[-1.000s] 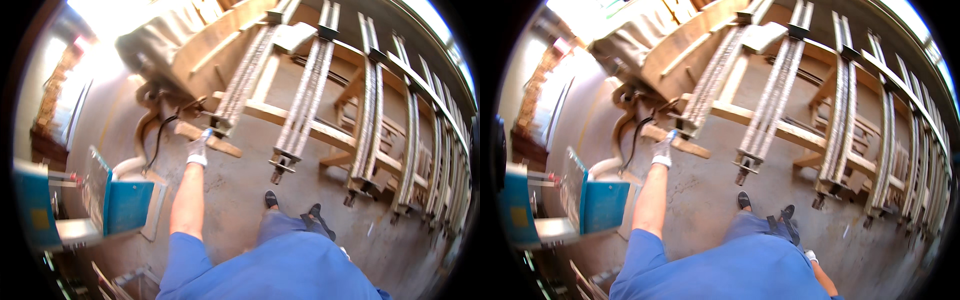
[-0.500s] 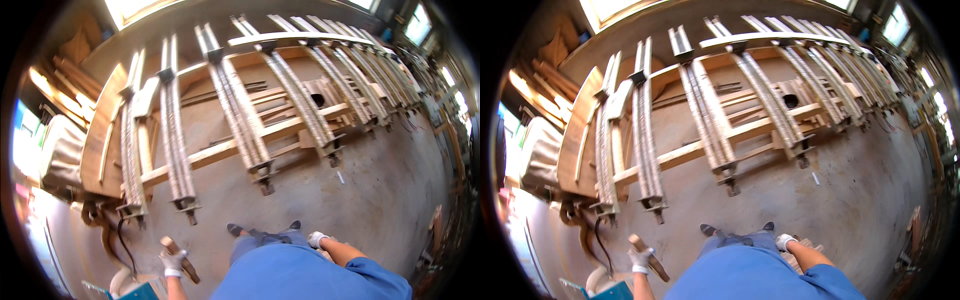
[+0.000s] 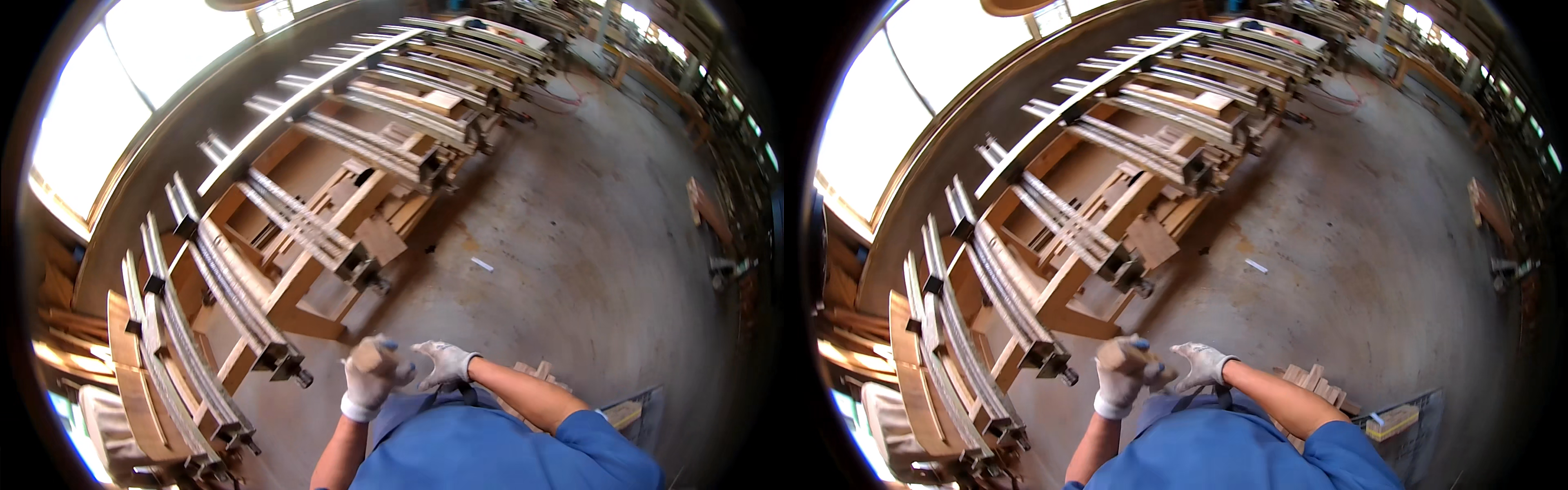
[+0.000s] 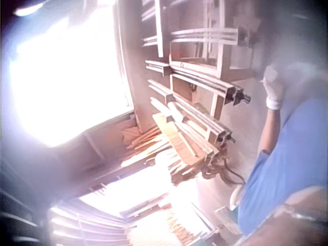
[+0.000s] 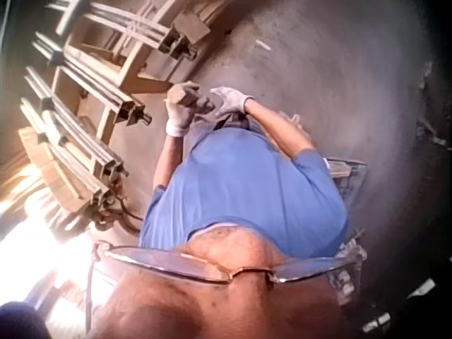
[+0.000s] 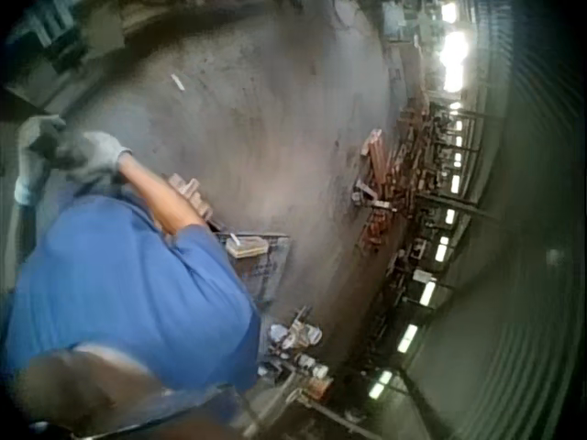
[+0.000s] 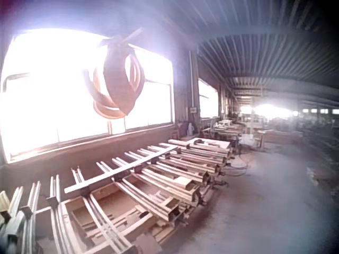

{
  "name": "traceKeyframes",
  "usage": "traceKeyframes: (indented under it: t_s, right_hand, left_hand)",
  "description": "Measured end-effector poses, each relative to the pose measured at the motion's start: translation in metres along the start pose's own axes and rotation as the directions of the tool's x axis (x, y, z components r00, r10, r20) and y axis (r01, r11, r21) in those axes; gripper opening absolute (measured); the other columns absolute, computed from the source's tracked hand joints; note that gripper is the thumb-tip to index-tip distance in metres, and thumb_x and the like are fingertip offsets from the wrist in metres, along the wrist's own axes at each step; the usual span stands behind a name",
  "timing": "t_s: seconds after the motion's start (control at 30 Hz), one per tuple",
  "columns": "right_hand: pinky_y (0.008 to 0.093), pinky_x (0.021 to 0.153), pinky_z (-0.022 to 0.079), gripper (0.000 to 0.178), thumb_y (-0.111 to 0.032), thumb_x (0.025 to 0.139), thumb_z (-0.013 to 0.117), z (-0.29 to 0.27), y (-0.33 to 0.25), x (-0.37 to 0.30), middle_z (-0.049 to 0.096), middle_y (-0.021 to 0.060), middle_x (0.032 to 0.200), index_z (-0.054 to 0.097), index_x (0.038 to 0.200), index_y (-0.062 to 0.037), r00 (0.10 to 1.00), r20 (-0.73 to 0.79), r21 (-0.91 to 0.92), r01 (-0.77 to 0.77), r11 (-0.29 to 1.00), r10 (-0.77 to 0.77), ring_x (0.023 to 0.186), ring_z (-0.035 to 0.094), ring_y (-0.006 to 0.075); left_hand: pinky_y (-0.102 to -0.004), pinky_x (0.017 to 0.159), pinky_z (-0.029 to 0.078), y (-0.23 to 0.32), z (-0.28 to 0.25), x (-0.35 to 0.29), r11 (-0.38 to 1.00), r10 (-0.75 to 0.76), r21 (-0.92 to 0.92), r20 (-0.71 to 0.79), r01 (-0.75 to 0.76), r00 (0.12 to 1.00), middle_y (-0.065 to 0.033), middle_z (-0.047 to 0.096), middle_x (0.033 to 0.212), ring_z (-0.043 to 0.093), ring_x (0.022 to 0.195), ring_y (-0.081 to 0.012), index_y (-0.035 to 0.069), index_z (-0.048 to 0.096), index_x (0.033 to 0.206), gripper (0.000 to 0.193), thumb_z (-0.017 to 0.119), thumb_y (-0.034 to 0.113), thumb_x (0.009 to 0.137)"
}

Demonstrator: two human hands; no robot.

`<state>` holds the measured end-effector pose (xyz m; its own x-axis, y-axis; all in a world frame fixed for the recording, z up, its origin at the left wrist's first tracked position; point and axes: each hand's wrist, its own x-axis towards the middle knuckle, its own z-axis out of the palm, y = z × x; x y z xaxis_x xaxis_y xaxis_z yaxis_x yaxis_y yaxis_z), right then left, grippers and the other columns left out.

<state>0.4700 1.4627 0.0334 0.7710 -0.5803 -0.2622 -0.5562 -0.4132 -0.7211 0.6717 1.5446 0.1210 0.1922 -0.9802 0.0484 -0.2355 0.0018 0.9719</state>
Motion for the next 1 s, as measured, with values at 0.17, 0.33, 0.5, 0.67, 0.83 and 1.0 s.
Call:
traceKeyframes:
  t_s: [0.17,0.33,0.5,0.67,0.83,1.0]
  right_hand:
    - [0.0392,0.1,0.049,0.079,-0.028,0.065,0.09,-0.058,0.044,-0.059,0.065,0.0193,0.121,0.056,0.133,-0.0089,0.857,-0.43,0.384,-0.111,0.917,0.284,0.116,0.062,0.0333]
    - [0.041,0.093,0.053,0.066,-0.031,0.069,0.086,-0.096,0.109,-0.091,0.071,0.017,0.109,0.063,0.127,-0.0096,0.695,-0.446,0.434,-0.382,0.816,0.563,0.103,0.068,0.0341]
    - [0.039,0.081,0.055,0.054,-0.03,0.068,0.086,-0.122,0.211,-0.112,0.073,0.0165,0.098,0.07,0.111,-0.0007,0.332,-0.194,0.783,-0.515,0.35,0.923,0.089,0.071,0.0292]
    - [0.0388,0.07,0.055,0.049,-0.023,0.066,0.087,-0.136,0.305,-0.152,0.073,0.0155,0.09,0.072,0.101,0.0084,0.005,0.148,0.783,-0.611,-0.114,0.989,0.079,0.069,0.0263]
    - [0.04,0.09,0.051,0.074,-0.041,0.069,0.088,-0.163,0.317,-0.183,0.069,0.0191,0.12,0.066,0.121,0.0068,-0.117,0.422,0.48,-0.812,-0.331,0.899,0.108,0.066,0.0304]
    - [0.0412,0.106,0.043,0.08,-0.063,0.08,0.069,-0.041,0.433,-0.232,0.058,0.0173,0.14,0.061,0.135,-0.0044,0.018,0.545,0.191,-0.976,-0.103,0.838,0.132,0.053,0.0343]
  left_hand:
    - [-0.0339,0.089,0.054,0.042,0.091,0.103,0.804,-0.125,-0.571,0.108,0.164,0.986,-0.0102,0.068,0.106,0.065,0.097,-0.0201,0.0,0.06,0.115,0.049,0.084,0.006,0.073]
    - [-0.0317,0.096,0.05,0.013,0.166,0.175,0.939,-0.145,-0.224,0.427,0.26,0.893,-0.0093,0.069,0.112,0.063,0.106,-0.0152,-0.003,0.061,0.124,0.047,0.08,0.017,0.085]
    - [-0.0299,0.096,0.05,-0.008,0.21,0.247,0.965,-0.236,0.071,0.657,0.253,0.716,-0.0104,0.072,0.114,0.065,0.106,-0.0148,0.0,0.067,0.122,0.038,0.074,0.018,0.089]
    - [-0.0318,0.096,0.051,-0.024,0.255,0.325,0.959,-0.279,0.136,0.6,0.248,0.75,-0.0127,0.073,0.113,0.067,0.106,-0.0186,0.0,0.069,0.118,0.035,0.073,0.02,0.09]
    - [-0.0321,0.094,0.053,-0.029,0.313,0.402,0.961,-0.266,0.143,0.706,0.235,0.656,-0.0143,0.071,0.118,0.068,0.106,-0.0208,-0.002,0.066,0.122,0.038,0.071,0.019,0.091]
    - [-0.0338,0.1,0.051,-0.004,0.401,0.483,0.948,-0.308,0.201,0.773,0.246,0.555,-0.0176,0.069,0.124,0.066,0.116,-0.0242,-0.003,0.063,0.128,0.05,0.073,0.028,0.09]
